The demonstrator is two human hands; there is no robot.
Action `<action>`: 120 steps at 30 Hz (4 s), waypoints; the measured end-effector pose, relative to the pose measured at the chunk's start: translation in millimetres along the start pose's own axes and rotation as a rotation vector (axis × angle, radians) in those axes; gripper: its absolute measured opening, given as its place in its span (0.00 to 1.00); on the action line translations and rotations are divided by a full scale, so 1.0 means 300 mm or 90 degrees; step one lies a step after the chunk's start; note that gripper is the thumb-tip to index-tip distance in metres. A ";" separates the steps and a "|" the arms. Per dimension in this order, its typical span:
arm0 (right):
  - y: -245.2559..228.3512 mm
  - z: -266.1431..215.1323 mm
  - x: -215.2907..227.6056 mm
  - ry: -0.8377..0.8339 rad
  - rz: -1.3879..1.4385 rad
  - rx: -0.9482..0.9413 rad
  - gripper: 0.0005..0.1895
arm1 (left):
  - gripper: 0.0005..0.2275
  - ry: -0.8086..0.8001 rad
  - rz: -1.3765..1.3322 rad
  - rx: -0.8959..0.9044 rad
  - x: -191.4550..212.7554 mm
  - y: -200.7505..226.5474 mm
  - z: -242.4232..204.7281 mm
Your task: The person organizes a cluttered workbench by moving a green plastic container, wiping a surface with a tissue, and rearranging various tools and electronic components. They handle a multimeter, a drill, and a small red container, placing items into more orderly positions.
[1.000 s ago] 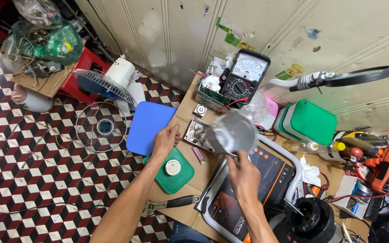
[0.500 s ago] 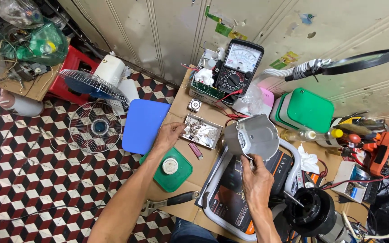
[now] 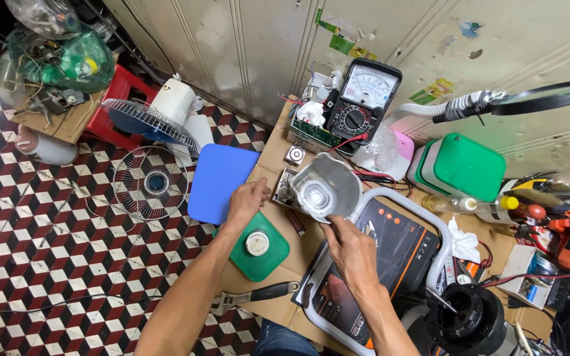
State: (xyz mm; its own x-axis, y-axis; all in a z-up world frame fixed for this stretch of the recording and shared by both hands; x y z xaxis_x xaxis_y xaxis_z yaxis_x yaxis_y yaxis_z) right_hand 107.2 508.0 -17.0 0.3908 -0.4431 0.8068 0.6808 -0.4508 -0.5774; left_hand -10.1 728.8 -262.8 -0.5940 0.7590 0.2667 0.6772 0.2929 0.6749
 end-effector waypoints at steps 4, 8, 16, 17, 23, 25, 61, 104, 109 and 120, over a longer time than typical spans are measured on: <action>0.017 0.018 -0.090 -0.113 -0.077 0.064 0.14 | 0.23 -0.007 -0.099 0.009 0.044 -0.044 -0.029; -0.031 -0.022 -0.058 -0.143 -0.071 0.065 0.21 | 0.23 -0.015 -0.162 0.005 0.065 -0.088 -0.086; 0.167 -0.258 -0.025 0.052 0.300 -0.284 0.17 | 0.25 0.087 -0.175 -0.092 0.179 -0.071 -0.431; 0.158 -0.267 -0.022 0.054 0.303 -0.282 0.17 | 0.25 0.088 -0.173 -0.095 0.168 -0.077 -0.479; 0.222 -0.509 -0.236 -0.042 0.782 -0.639 0.13 | 0.37 0.130 0.057 -0.256 0.045 -0.054 -0.615; 0.208 -0.508 -0.215 -0.047 0.686 -0.533 0.12 | 0.31 0.146 0.055 -0.216 0.025 -0.060 -0.606; 0.063 -0.600 0.188 -0.033 0.654 -0.105 0.19 | 0.20 0.065 -0.052 -0.381 -0.469 0.188 -1.434; -0.124 -0.724 0.141 -0.087 0.635 -0.082 0.24 | 0.20 0.131 -0.579 -0.250 -0.428 -0.054 -1.519; -0.213 -0.839 0.316 -0.019 0.810 -0.008 0.28 | 0.24 -0.024 -0.760 -0.170 -0.504 -0.015 -1.548; 0.037 -0.983 0.228 0.059 1.034 -0.089 0.21 | 0.16 0.069 -0.507 -0.329 -0.624 -0.003 -1.660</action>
State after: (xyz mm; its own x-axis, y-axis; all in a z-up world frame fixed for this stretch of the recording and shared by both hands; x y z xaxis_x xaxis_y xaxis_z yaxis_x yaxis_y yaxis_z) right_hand -41.2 244.0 -5.3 0.5600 -0.5351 -0.6325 -0.4464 0.4482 -0.7745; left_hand -115.8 296.9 29.3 -0.8526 0.3816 -0.3570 -0.2029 0.3878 0.8991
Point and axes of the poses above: each hand's wrist, its own z-axis towards the middle knuckle, its own x-axis out of the back of the hand, y = z × x, the point moved 9 cm from there along z, towards the middle knuckle, and after that the axes turned 11 degrees about x, right-handed, at the moved point
